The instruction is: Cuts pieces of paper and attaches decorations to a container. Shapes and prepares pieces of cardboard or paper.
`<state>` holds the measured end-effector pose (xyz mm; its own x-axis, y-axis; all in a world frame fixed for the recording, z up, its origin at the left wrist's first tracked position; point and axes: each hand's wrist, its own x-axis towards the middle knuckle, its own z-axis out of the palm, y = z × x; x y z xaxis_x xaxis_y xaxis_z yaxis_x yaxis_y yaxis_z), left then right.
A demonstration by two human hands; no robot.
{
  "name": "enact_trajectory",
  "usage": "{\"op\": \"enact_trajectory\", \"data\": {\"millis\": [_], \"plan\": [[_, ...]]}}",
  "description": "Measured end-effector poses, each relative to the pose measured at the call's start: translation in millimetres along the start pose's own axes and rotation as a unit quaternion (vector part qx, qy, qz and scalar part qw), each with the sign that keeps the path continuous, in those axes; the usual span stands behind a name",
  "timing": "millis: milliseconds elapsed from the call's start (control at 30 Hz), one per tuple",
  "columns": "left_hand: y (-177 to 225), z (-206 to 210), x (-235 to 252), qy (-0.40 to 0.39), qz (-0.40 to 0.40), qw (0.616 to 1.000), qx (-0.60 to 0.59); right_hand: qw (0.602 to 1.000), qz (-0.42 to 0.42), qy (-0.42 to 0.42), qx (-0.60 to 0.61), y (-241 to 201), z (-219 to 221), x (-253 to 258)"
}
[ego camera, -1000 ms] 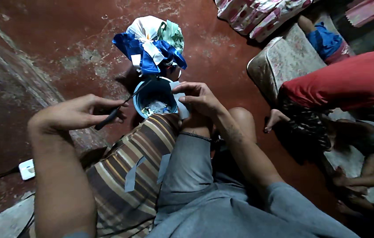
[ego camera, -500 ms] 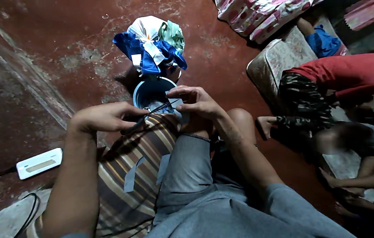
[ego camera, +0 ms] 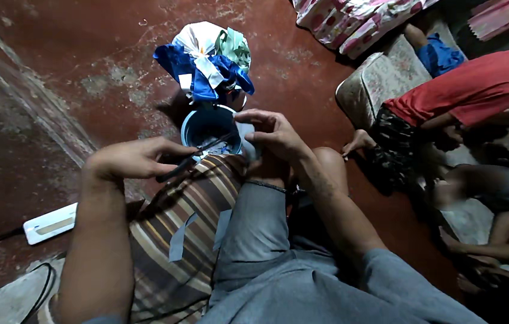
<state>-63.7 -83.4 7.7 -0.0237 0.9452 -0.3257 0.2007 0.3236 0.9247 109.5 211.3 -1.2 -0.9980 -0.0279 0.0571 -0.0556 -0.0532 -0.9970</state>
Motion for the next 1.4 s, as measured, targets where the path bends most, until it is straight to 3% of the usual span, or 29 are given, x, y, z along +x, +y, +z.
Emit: {"op": "enact_trajectory", "data": {"millis": [67, 133, 233, 300, 400, 500, 600, 767, 933, 1067, 1267, 1400], "plan": [[1.6, -6.5, -10.8, 0.055, 0.006, 0.998, -0.004, 0.999, -0.014, 0.041, 0.033, -1.9, -4.7, 1.1], [8.5, -2.6, -6.8, 0.154, 0.061, 0.985, -0.035, 0.996, -0.021, 0.068, 0.053, -7.5, -2.0, 1.1], [33.2, 29.2, 33.3, 0.324, 0.139, 0.925, -0.144, 0.994, -0.059, 0.062, 0.062, -15.5, 13.6, 4.6], [41.5, 50.9, 52.9, 0.363, 0.151, 0.908, -0.145, 0.994, -0.086, 0.06, 0.029, -20.3, 23.8, 5.0], [52.6, 70.3, 59.6, 0.366, 0.156, 0.909, -0.125, 0.991, -0.079, 0.091, -0.059, -37.2, 38.8, -4.0], [64.1, 89.4, 58.9, 0.358, 0.17, 0.912, -0.103, 0.984, -0.095, 0.114, -0.095, -43.5, 44.1, -20.3], [76.1, 103.5, 58.3, 0.35, 0.141, 0.92, -0.106, 0.979, -0.057, 0.161, -0.112, -59.7, 52.9, -52.3], [82.8, 132.1, 66.6, 0.334, 0.038, 0.928, -0.159, 0.956, 0.079, 0.282, -0.001, -44.3, 68.5, -116.2], [73.3, 162.9, 74.1, 0.3, -0.037, 0.928, -0.216, 0.93, 0.179, 0.303, 0.104, -24.0, 111.3, -154.9], [75.4, 168.2, 75.9, 0.311, -0.008, 0.929, -0.199, 0.92, 0.116, 0.357, 0.115, -18.2, 108.5, -146.1], [98.4, 154.8, 73.4, 0.362, 0.129, 0.914, -0.134, 0.931, 0.011, 0.364, 0.01, -49.4, 91.5, -125.9], [79.5, 161.9, 89.0, 0.332, 0.098, 0.928, -0.137, 0.919, 0.039, 0.391, 0.029, -25.5, 95.3, -135.0]]}}
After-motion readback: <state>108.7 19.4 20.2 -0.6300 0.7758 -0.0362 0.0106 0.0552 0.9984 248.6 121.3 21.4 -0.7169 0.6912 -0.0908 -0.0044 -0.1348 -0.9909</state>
